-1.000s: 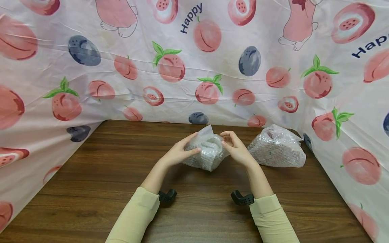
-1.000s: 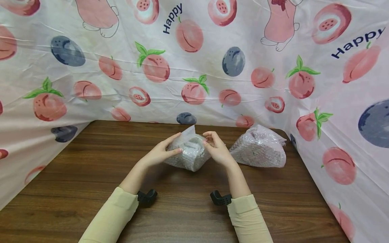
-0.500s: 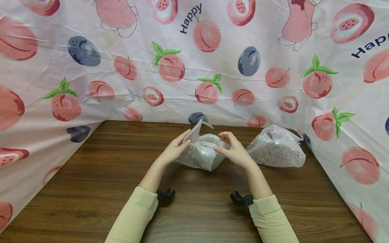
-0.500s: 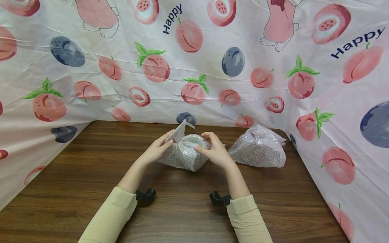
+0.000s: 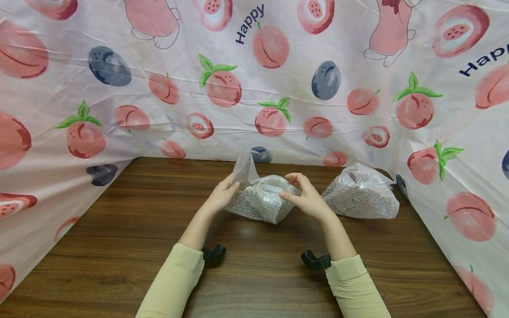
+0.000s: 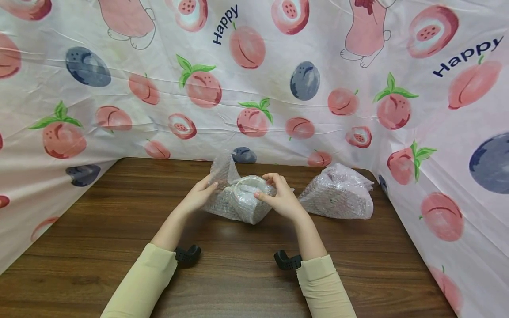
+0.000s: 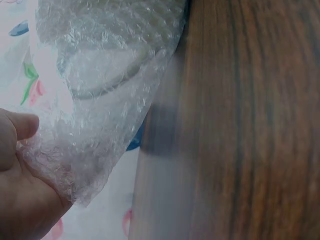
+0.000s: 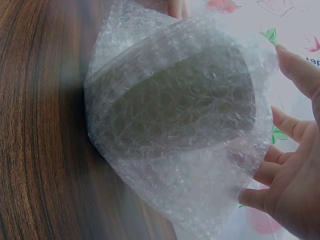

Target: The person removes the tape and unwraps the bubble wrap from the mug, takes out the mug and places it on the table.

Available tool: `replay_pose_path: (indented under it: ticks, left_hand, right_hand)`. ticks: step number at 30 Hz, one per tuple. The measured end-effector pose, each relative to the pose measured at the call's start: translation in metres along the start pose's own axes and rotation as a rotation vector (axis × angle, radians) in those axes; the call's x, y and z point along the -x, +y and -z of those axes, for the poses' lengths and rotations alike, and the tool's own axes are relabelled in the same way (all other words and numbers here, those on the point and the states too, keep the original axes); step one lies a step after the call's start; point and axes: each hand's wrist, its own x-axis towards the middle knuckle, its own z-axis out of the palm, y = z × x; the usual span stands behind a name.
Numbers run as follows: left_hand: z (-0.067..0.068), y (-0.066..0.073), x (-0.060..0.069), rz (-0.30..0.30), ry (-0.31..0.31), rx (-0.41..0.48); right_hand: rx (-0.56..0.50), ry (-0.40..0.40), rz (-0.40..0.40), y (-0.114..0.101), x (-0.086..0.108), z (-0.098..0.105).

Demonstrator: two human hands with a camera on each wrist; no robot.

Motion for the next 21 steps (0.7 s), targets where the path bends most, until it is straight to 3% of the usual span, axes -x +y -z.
replay_pose_path:
  ticks: [6, 9, 12, 16, 21]
  left_hand:
    - [0.004, -0.009, -0.002, 0.056, 0.045, -0.071]
    - [0.007, -0.014, -0.003, 0.063, 0.06, -0.143]
    - [0.01, -0.018, -0.002, 0.066, 0.068, -0.188]
    - [0.014, -0.024, -0.001, 0.084, 0.084, -0.231]
    - [0.02, -0.034, -0.001, 0.11, 0.118, -0.3]
  right_hand:
    - [-0.013, -0.024, -0.011, 0.0, 0.001, 0.001]
    - [-0.008, -0.051, -0.004, -0.015, 0.006, 0.003]
    - [0.012, -0.074, 0.003, -0.017, 0.006, 0.004]
    - [0.038, -0.081, 0.023, -0.001, 0.002, 0.002]
    - [0.061, -0.086, 0.026, 0.001, 0.003, 0.003]
